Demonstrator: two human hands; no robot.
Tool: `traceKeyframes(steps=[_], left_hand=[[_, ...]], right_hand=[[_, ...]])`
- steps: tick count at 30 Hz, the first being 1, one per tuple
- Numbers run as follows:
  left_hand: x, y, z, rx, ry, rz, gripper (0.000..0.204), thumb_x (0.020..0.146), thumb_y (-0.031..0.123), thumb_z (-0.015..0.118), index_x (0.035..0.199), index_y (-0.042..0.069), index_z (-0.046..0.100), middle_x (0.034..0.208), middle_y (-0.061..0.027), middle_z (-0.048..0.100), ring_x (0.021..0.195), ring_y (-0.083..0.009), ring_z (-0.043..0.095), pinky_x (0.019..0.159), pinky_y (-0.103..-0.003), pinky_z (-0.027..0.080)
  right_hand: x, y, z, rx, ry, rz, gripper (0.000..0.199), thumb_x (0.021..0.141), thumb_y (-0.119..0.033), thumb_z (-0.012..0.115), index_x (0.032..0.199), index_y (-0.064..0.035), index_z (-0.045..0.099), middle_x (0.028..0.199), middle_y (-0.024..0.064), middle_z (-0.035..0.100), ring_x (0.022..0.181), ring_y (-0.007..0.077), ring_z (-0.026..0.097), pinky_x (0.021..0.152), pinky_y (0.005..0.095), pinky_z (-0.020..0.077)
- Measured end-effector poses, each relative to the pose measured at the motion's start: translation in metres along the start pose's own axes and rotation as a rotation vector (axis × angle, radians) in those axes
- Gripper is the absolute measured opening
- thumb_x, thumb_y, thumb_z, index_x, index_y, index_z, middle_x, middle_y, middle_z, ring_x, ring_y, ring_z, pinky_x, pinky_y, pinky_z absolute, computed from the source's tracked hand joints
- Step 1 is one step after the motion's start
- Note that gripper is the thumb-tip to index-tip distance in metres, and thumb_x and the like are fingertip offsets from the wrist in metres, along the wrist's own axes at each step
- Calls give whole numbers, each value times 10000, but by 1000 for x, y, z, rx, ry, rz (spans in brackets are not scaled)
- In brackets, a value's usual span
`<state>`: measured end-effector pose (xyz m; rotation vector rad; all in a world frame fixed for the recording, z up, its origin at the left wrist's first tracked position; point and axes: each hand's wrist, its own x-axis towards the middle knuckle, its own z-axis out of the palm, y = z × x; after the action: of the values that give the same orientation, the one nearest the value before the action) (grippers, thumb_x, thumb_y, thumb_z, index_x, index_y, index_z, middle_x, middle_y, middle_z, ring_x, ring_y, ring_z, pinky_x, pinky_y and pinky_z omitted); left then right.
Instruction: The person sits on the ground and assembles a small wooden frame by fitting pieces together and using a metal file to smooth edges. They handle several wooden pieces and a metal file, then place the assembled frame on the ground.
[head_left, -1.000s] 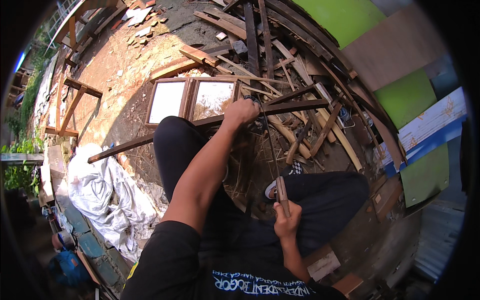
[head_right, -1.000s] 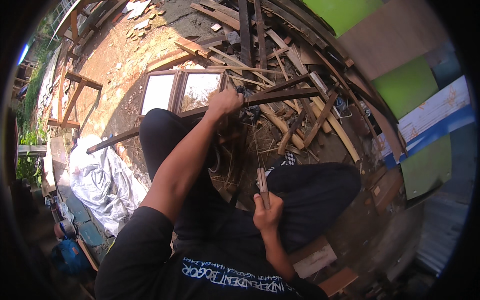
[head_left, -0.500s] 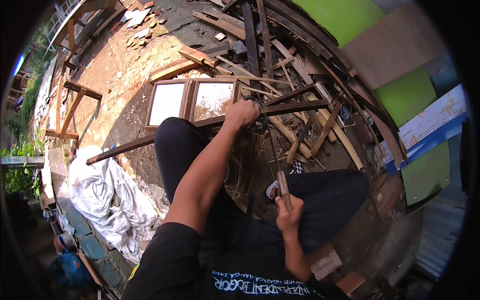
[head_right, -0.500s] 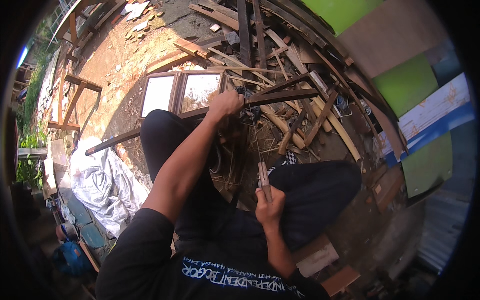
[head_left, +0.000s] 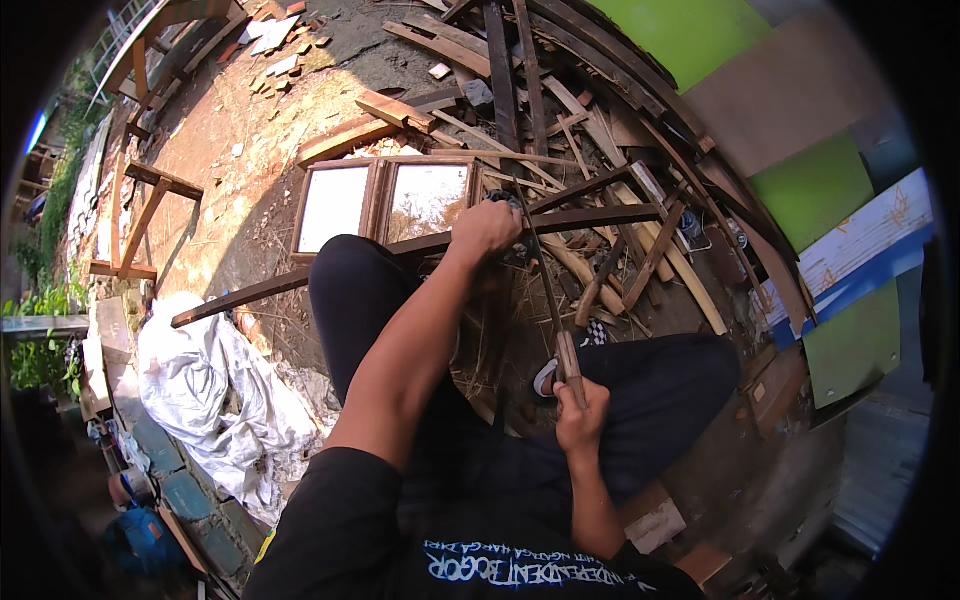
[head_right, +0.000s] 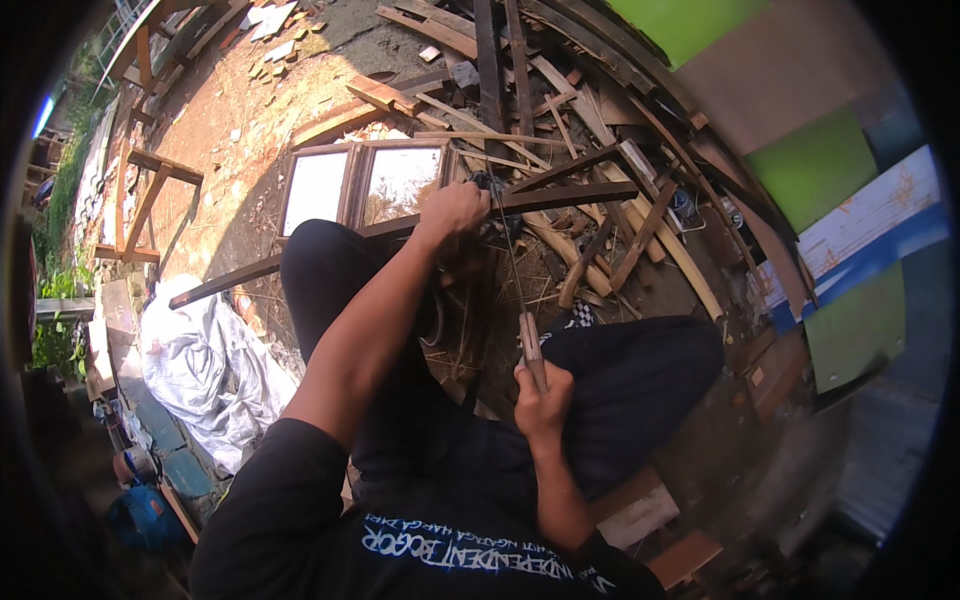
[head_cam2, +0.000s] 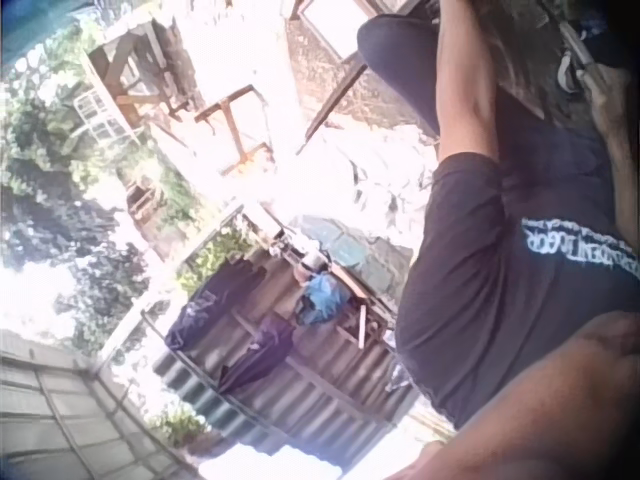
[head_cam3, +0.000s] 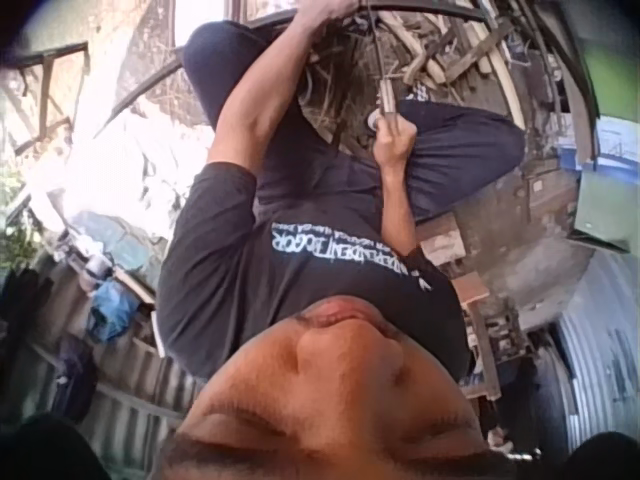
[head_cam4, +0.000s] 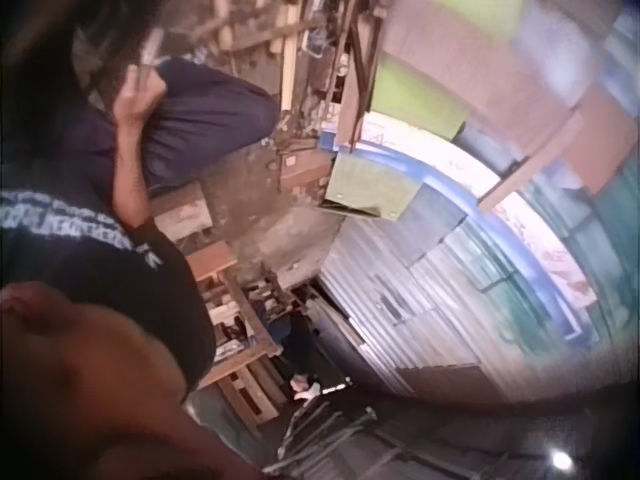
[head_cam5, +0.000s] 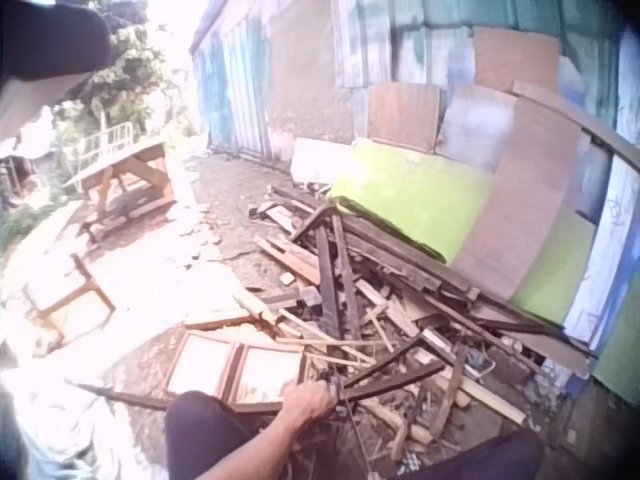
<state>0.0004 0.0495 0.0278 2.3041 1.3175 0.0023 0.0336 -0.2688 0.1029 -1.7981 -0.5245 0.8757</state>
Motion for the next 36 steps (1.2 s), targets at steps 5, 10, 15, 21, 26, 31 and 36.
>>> traceKeyframes(steps=[5,10,15,21,26,31,36], left_hand=[[-5,7,6,14,29,23,473,967,375,469,870,15,760,921,-272,728,869,-449,724,813,-531,583],[-10,-1,4,35,125,-9,470,959,364,476,823,13,758,889,-269,726,827,-452,722,794,-536,584],[-14,5,3,42,109,20,468,956,354,473,807,18,763,844,-264,720,806,-448,721,792,-527,584],[-12,9,8,21,84,-2,474,956,348,458,842,9,770,856,-275,719,809,-459,717,802,-522,583],[-7,11,4,44,137,-22,485,952,346,459,813,-3,766,864,-272,723,816,-454,722,785,-517,588],[-18,16,15,42,108,41,474,946,342,475,778,6,764,809,-270,714,763,-445,722,743,-526,588],[-21,14,13,75,254,97,464,927,326,498,690,15,748,726,-256,696,677,-445,704,675,-523,577]], right_hand=[[73,-2,38,-68,51,-105,308,861,-101,645,635,15,471,522,57,417,498,116,394,493,368,316],[-32,4,-4,-10,-8,-1,267,859,-75,634,652,18,493,526,76,432,491,115,439,488,366,331],[2,11,14,-96,25,-147,279,852,-84,649,646,17,490,519,94,436,475,159,481,492,387,342],[55,4,21,26,1,-85,294,885,-60,603,612,-20,501,528,-24,469,450,71,404,456,300,289],[-41,18,-11,70,-4,23,238,878,-28,565,648,0,513,541,-4,461,473,67,421,458,283,298],[78,37,28,-6,121,-97,302,895,-58,606,611,-27,508,548,-36,466,451,47,378,448,258,258],[81,63,-1,314,65,-8,267,918,-73,595,666,-35,516,535,-29,443,410,61,383,407,256,263]])
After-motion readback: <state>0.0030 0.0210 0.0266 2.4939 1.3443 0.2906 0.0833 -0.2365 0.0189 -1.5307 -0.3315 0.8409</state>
